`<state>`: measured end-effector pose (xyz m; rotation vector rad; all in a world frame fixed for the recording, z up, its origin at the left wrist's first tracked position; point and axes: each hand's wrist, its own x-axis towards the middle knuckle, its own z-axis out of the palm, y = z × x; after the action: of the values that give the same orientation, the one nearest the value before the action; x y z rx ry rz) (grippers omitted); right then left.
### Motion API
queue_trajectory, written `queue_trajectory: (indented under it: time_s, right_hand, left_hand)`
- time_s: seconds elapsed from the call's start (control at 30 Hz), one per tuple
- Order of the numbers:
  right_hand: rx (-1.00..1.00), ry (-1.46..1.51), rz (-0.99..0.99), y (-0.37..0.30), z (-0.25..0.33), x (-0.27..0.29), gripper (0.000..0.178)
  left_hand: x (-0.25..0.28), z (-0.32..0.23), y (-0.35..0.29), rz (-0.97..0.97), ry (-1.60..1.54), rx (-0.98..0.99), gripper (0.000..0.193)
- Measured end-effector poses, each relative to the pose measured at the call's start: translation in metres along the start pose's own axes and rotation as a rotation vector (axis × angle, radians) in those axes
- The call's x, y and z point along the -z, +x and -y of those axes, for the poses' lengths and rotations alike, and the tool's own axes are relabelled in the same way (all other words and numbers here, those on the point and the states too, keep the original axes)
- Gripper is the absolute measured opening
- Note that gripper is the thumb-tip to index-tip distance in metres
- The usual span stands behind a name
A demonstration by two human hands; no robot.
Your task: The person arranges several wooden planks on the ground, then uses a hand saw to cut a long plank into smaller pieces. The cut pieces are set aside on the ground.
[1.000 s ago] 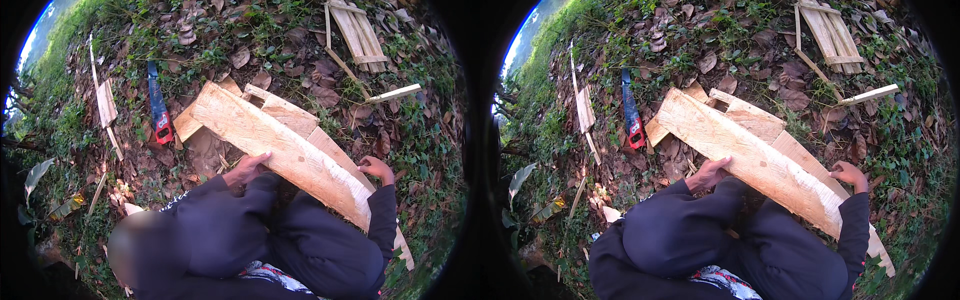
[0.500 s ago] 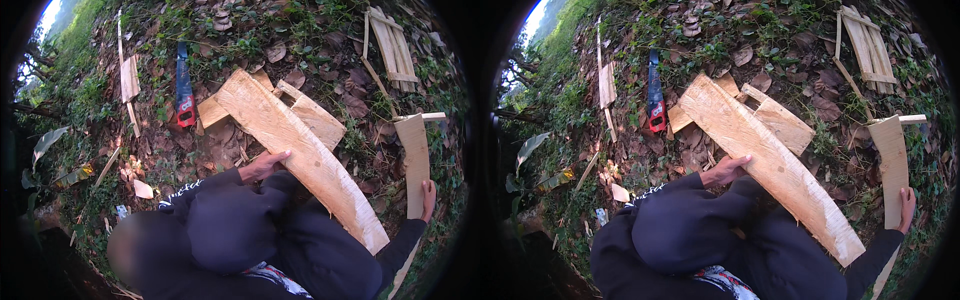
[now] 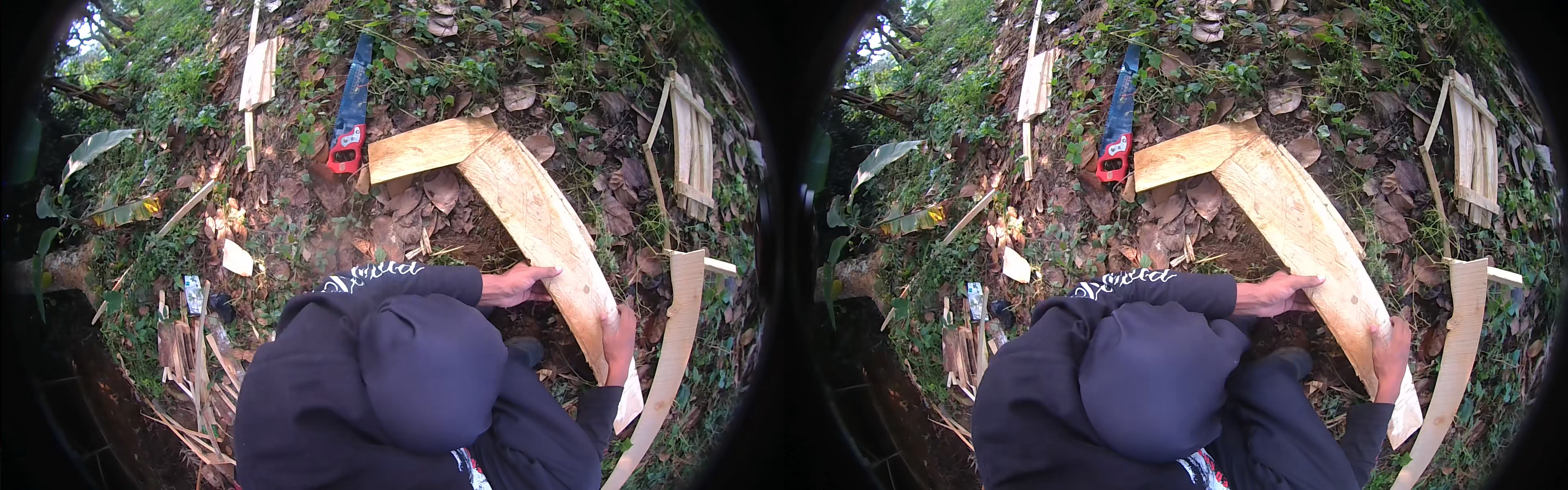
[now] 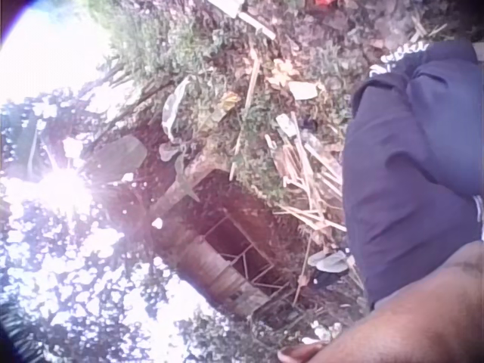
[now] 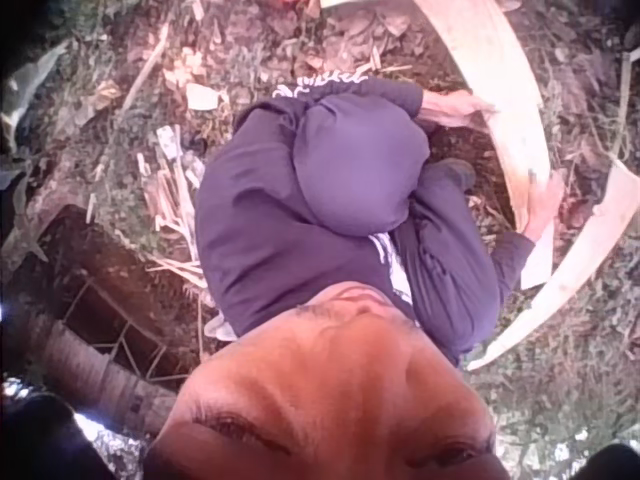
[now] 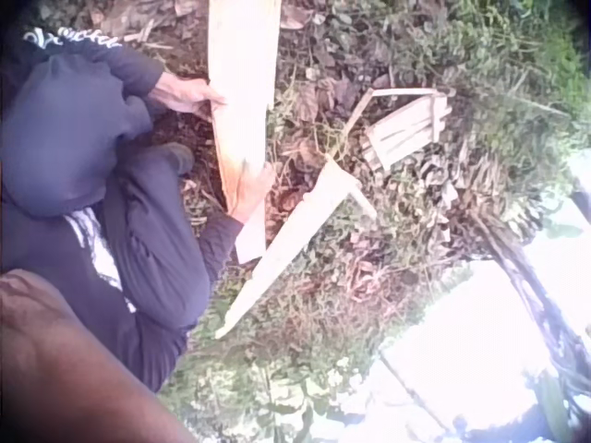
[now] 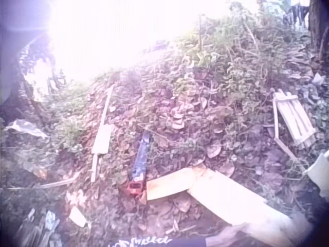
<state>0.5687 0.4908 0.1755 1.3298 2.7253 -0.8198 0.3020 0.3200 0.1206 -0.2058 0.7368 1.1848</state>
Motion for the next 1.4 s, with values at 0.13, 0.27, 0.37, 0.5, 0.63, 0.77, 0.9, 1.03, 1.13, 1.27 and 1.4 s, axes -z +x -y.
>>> queue_trajectory:
  time_s: [0.13,0.27,0.37,0.5,0.63,0.77,0.9,1.03,1.13,1.27,1.4]
  right_hand:
    - [-0.179,0.043,0.179,0.002,-0.021,-0.003,0.037]
    - [-0.079,0.093,0.097,0.006,-0.054,-0.019,0.04]
    - [-0.071,0.161,0.061,0.008,-0.052,-0.02,0.042]
    - [-0.097,0.223,0.084,0.018,-0.041,-0.018,0.044]
    - [-0.063,0.109,0.063,0.026,-0.044,-0.015,0.043]
    - [-0.052,0.124,0.085,0.029,-0.057,-0.015,0.041]
    - [-0.065,0.177,0.047,0.033,-0.06,-0.024,0.043]
    - [-0.048,0.179,-0.001,0.038,-0.05,-0.026,0.045]
    - [0.011,0.107,-0.047,0.044,-0.028,-0.022,0.047]
    - [0.108,0.171,-0.058,0.059,0.006,-0.024,0.062]
    - [0.359,0.014,-0.049,0.066,0.052,-0.048,0.095]
  left_hand:
    - [0.025,-0.027,-0.016,0.032,0.317,0.222,0.041]
    - [0.067,-0.072,-0.046,-0.371,0.473,-0.049,0.035]
    - [0.111,-0.105,-0.052,-0.811,0.156,-0.416,0.049]
    - [0.174,-0.144,-0.046,-0.962,-0.265,-0.751,0.029]
    - [0.176,-0.172,-0.038,-1.003,-0.342,-0.894,0.019]
    - [0.138,-0.216,-0.069,-0.994,-0.082,-1.23,0.027]
    - [0.089,-0.251,-0.131,-0.835,0.4,-1.613,0.019]
    - [0.043,-0.229,-0.112,-0.483,0.294,-1.299,0.018]
    - [0.047,-0.179,-0.053,-0.562,0.544,-0.878,0.019]
    - [0.058,-0.123,-0.021,-0.833,1.215,-0.657,0.057]
    - [0.047,-0.122,-0.021,-0.891,1.367,-0.805,0.062]
